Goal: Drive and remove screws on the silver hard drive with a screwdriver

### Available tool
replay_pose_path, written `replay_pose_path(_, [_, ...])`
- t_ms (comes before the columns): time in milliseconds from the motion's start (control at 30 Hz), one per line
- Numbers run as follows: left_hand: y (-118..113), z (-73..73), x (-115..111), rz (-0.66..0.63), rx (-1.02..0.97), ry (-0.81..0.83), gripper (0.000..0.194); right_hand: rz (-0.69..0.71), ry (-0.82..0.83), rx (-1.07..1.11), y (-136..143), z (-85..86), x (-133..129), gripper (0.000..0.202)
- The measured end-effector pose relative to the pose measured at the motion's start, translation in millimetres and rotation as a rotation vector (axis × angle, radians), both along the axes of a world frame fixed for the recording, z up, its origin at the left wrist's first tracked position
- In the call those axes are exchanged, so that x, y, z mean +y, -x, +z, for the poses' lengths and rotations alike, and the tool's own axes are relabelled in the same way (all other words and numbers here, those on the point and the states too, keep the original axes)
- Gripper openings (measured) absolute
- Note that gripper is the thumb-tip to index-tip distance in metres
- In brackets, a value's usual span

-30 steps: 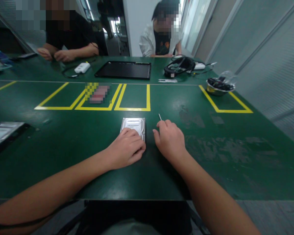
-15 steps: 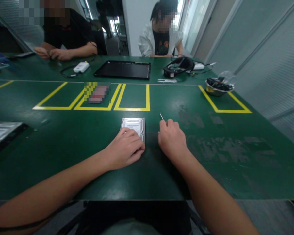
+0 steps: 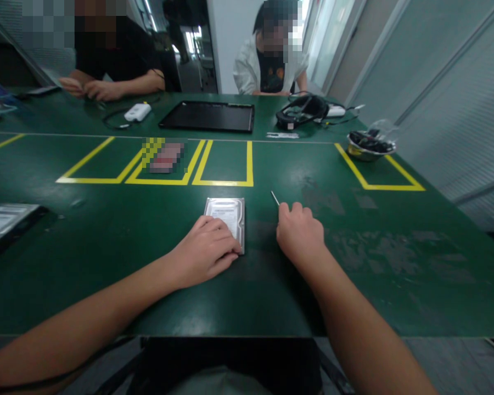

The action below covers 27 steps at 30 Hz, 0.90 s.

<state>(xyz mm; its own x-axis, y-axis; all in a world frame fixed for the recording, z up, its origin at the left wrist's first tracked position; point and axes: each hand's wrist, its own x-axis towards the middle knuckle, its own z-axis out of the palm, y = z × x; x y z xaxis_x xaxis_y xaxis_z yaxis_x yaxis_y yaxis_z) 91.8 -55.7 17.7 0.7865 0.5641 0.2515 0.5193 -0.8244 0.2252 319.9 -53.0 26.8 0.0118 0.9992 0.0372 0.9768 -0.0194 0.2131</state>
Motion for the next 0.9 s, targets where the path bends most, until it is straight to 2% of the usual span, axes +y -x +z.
replay_pose_path(233, [7, -6.7, 4, -0.086, -0.040, -0.138, 0.014, -0.030, 0.043, -0.011, -1, 1.7, -2, 0.024])
replay_pose_path(367, [9, -7.2, 5, -0.112, -0.053, -0.174, 0.015, -0.021, -0.013, -0.008, 0, 1.4, -1, 0.020])
replay_pose_path(500, [9, -7.6, 4, -0.106, -0.074, -0.194, 0.018, -0.037, -0.143, 0.097, -2, 2.2, 0, 0.028])
replay_pose_path(633, [9, -9.0, 2, -0.084, -0.109, -0.207, 0.016, 0.072, -0.424, 0.472, -11, 6.2, 6, 0.032])
replay_pose_path(733, [8, -10.2, 0, -0.072, -0.142, -0.228, 0.015, 0.087, -0.617, 0.906, -18, 10.5, 10, 0.032])
replay_pose_path(800, [7, -10.4, 0, -0.067, -0.153, -0.237, 0.015, 0.062, -0.643, 1.246, -19, 12.5, 12, 0.033])
replay_pose_path(900, [8, -9.7, 0, -0.065, -0.149, -0.243, 0.014, 0.095, -0.577, 1.684, -18, 13.3, 16, 0.026])
